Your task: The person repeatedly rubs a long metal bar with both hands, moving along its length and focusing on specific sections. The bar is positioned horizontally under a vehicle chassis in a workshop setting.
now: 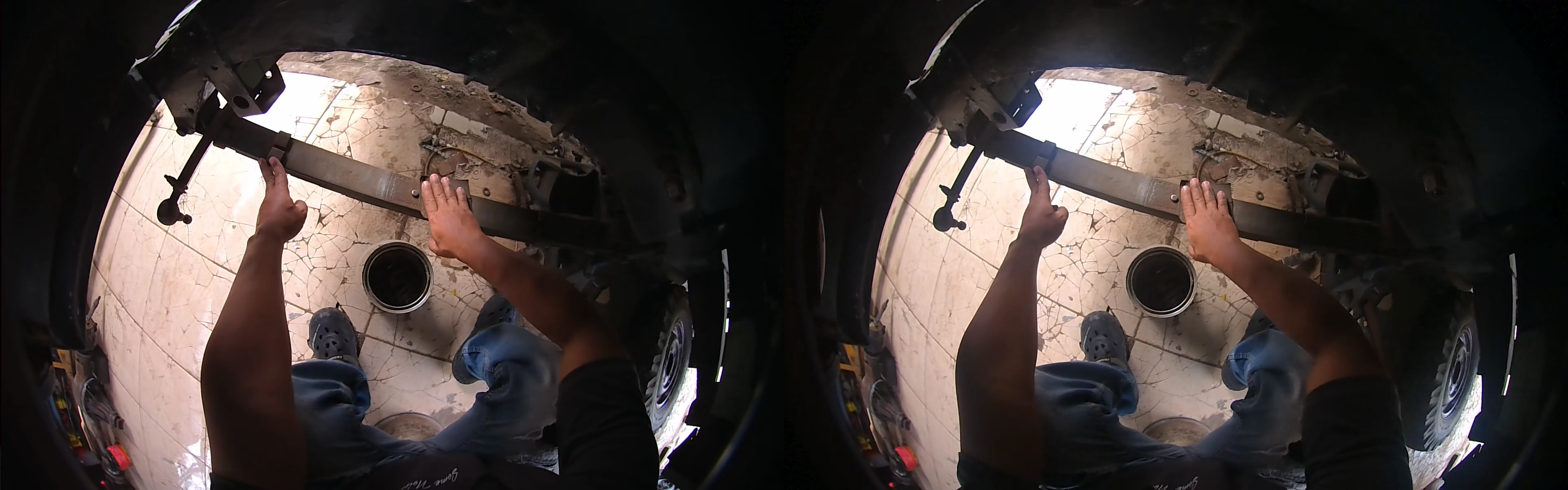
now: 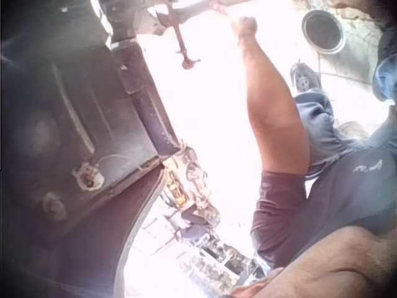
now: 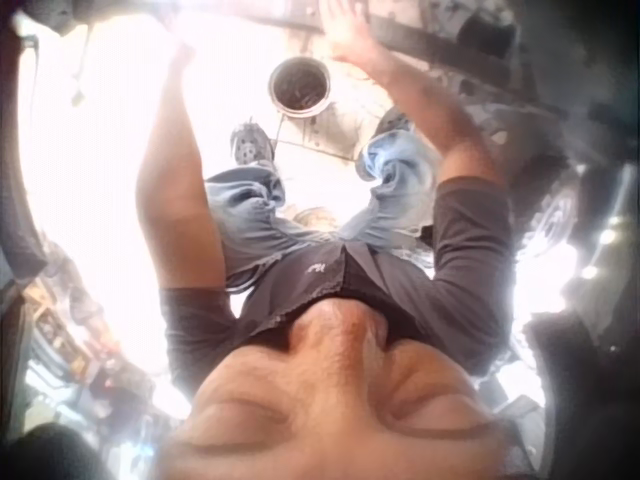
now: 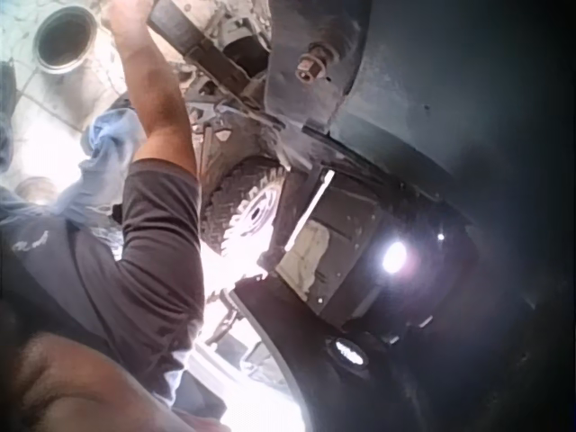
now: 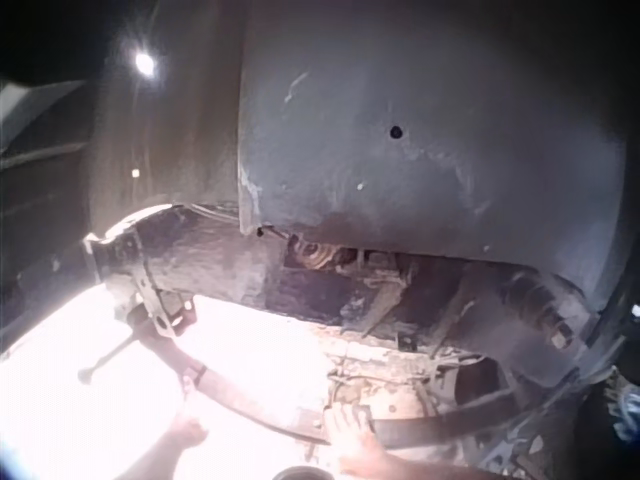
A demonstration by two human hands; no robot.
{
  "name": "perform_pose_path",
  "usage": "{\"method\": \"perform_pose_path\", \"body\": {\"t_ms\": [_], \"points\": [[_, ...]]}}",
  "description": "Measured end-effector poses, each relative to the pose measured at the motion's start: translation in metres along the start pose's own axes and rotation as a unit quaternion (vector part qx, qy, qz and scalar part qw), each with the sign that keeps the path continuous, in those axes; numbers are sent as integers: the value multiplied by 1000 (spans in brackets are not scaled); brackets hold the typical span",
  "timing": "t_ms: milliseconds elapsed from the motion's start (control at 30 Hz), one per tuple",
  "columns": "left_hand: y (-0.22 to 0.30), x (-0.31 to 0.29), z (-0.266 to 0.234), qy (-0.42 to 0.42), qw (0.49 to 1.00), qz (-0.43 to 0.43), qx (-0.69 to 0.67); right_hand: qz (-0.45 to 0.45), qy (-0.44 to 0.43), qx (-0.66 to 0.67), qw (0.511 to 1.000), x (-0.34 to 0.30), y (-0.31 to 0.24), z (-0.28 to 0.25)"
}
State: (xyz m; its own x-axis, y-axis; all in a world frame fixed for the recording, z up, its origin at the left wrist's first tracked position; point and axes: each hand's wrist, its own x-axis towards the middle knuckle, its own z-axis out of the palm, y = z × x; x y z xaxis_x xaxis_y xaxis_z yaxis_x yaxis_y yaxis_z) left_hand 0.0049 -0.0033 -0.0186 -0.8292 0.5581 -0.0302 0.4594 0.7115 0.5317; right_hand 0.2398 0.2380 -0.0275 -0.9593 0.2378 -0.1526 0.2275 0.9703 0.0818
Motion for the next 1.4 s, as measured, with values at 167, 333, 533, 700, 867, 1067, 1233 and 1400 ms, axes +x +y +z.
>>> {"method": "perform_pose_path", "body": {"t_ms": [167,333,533,700,867,1067,1233,1400], "points": [[7,-3,-3,-19,1000,0,-6,-23,10,-7,1000,-16,1,6],[13,-5,-7,-7,1000,-13,3,-9,-2,3,1000,16,8,-3],[4,-4,-9,-14,1000,3,16,-29,13,-16,999,4,12,3],[18,-9,-15,-37,999,-11,-26,-52,21,-14,998,-15,15,9],[27,-9,-14,-40,998,-54,-5,-26,8,-3,1000,14,9,1],[7,-7,-13,-5,1000,5,8,-54,13,-21,998,2,21,2],[2,-5,-5,-8,1000,-5,-7,-72,17,-27,997,-8,25,3],[11,-6,-3,7,1000,-24,5,-51,-9,-16,998,11,22,-4]]}}
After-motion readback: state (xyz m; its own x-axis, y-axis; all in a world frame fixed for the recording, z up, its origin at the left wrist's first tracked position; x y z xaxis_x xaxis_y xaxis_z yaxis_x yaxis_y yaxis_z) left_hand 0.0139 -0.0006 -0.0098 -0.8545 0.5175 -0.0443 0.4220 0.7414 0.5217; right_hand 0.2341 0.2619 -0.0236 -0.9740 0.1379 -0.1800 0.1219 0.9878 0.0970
